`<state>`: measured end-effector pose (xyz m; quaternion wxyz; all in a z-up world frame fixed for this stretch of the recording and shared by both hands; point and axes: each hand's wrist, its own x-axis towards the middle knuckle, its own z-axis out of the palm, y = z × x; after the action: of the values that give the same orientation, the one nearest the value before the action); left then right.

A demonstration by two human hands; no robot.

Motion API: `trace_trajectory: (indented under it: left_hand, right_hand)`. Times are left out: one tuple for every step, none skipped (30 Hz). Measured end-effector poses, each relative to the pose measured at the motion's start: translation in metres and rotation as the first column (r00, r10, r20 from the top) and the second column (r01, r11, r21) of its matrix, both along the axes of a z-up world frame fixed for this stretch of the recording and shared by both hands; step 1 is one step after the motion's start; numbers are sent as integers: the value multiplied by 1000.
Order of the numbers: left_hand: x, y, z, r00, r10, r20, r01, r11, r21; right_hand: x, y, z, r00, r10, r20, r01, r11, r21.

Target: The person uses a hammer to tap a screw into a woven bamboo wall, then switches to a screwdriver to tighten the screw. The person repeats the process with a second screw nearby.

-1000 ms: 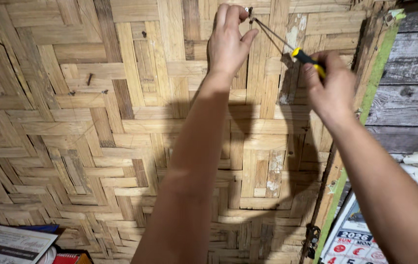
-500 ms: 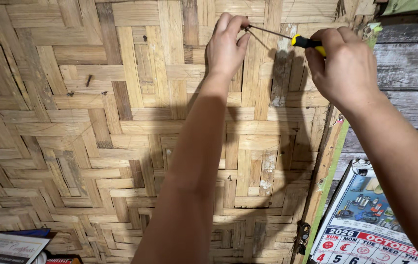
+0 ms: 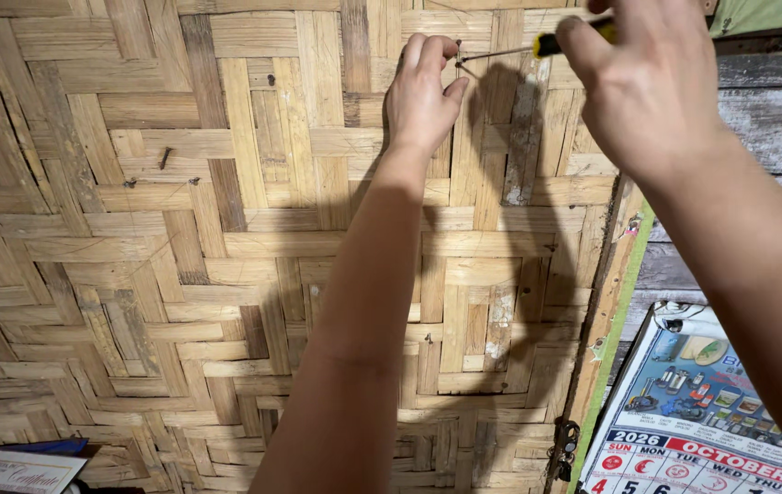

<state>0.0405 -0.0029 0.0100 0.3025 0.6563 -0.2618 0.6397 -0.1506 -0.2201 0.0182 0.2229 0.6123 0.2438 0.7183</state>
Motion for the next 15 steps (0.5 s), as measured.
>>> trace_trajectory:
  left_hand:
    - [0, 0, 1, 1000, 4, 6, -4, 1000, 6]
    - [1, 0, 2, 1000, 11, 12, -12, 1000, 10]
    - [1, 0, 4, 1000, 11, -14, -11, 1000, 20]
    - [0, 0, 4, 999, 9, -47, -8, 999, 32]
    - [-1, 0, 5, 997, 7, -80, -4, 999, 44]
    - [-3, -1, 3, 997, 7, -74, -4, 999, 39]
    - [-5, -2, 1, 998, 6, -69, -4, 999, 35]
    - [-8, -3, 1, 998, 4, -58, -2, 1000, 31]
    - [-12, -4, 1, 998, 12, -67, -10, 1000, 30]
    - [-16, -3, 0, 997, 23, -76, -21, 999, 26]
    - [-19, -3, 0, 996, 34, -85, -32, 999, 23]
    - [-21, -2, 0, 996, 32, -82, -31, 999, 20]
    - [-22, -2, -1, 996, 30, -80, -29, 999, 18]
    - [-22, -1, 0, 997, 28, -75, -27, 1000, 16]
    - [-22, -2, 0, 998, 18, -53, -17, 1000, 19]
  right_hand:
    - [0, 2, 7, 1000, -24, -8, 24, 1000, 0]
    - [2, 6, 17, 996, -77, -35, 77, 997, 19]
    - [2, 7, 24, 988, -75, -136, 87, 993, 79]
    - [3, 11, 30, 970, -67, -233, 101, 985, 140]
    - [3, 12, 38, 925, 10, -381, 93, 964, 251]
    - [1, 11, 42, 858, 98, -505, 109, 925, 365]
    - [1, 10, 43, 831, 88, -549, 151, 915, 375]
    - [1, 9, 44, 806, 78, -587, 192, 904, 383]
    - [1, 8, 43, 778, 70, -624, 233, 891, 390]
    - [0, 5, 40, 854, 19, -519, 154, 945, 288]
    - [-2, 0, 35, 916, -13, -401, 88, 982, 168]
    - [-3, -4, 31, 961, -26, -275, 37, 999, 34]
    - [-3, -6, 27, 966, -50, -254, 53, 999, 6]
    - [-3, -9, 25, 970, -74, -230, 71, 997, -21]
    - [-4, -10, 23, 974, -97, -205, 90, 995, -47]
